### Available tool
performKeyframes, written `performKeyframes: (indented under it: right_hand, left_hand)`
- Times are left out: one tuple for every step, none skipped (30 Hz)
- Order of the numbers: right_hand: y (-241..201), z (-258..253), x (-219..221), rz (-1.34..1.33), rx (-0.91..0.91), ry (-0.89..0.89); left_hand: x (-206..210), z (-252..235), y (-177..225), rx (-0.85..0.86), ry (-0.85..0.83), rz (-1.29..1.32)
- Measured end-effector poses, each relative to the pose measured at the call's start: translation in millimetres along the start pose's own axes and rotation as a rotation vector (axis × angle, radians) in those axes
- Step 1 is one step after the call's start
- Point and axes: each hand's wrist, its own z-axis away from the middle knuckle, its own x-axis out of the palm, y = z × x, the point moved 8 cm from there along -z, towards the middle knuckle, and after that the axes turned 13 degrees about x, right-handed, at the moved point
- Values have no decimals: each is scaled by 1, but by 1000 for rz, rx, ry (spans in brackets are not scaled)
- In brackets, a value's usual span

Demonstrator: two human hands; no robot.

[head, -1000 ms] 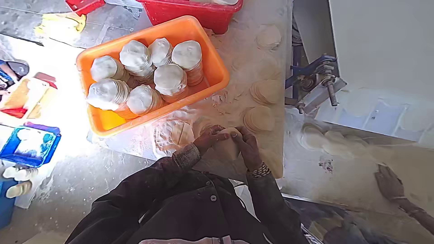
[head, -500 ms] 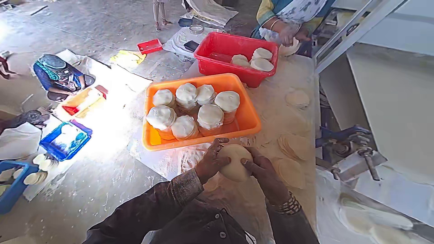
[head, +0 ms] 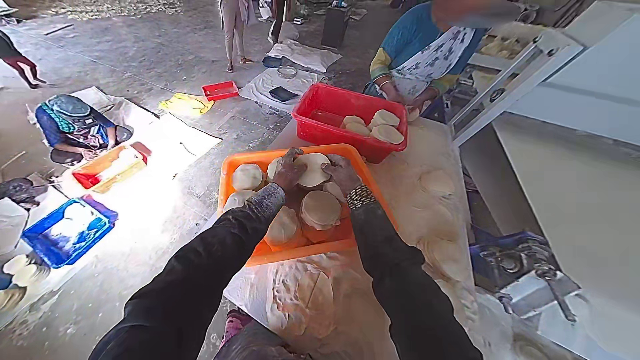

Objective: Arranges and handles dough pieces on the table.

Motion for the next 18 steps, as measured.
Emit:
performKeyframes:
  right_hand:
    - [1, -19, -1, -3, 24, 17]
    - [3, -34, -1, 1, 53, 37]
    - [5, -46, -1, 17, 92, 49]
    - [7, -56, -1, 55, 133, 60]
    - [11, -67, -1, 122, 165, 70]
    - [18, -77, 0, 206, 183, 82]
    - [24, -88, 1, 290, 186, 95]
    - [27, -93, 2, 360, 181, 107]
    - [23, -96, 3, 428, 168, 118]
    - [17, -95, 3, 488, 151, 127]
    - [12, -93, 5, 559, 148, 114]
    - [7, -90, 4, 632, 134, 107]
    - [1, -84, 1, 692, 110, 109]
    - [-1, -70, -5, 720, 76, 116]
    - [-6, -55, -15, 701, 12, 148]
    - [-10, -36, -29, 649, -68, 185]
    - [-6, -12, -44, 579, -133, 208]
    - [1, 15, -61, 508, -185, 206]
  left_hand:
    - [0, -15, -3, 5, -24, -59]
    - [2, -28, -6, 18, -53, -118]
    - [5, -39, -8, 34, -96, -173]
    - [8, -50, -11, 54, -146, -240]
    - [13, -59, -16, 75, -199, -313]
    - [19, -64, -21, 87, -254, -385]
    - [24, -68, -26, 97, -298, -454]
    - [28, -71, -30, 108, -327, -510]
    - [31, -76, -34, 124, -342, -546]
    - [32, -82, -38, 136, -354, -571]
    - [32, -83, -43, 137, -363, -590]
    - [29, -83, -44, 141, -364, -612]
    - [26, -82, -40, 162, -354, -625]
    - [24, -71, -34, 197, -347, -616]
    - [19, -61, -24, 243, -333, -591]
    - [12, -52, -12, 282, -318, -562]
    - [5, -38, 0, 313, -311, -539]
    - [-4, -22, 12, 350, -278, -505]
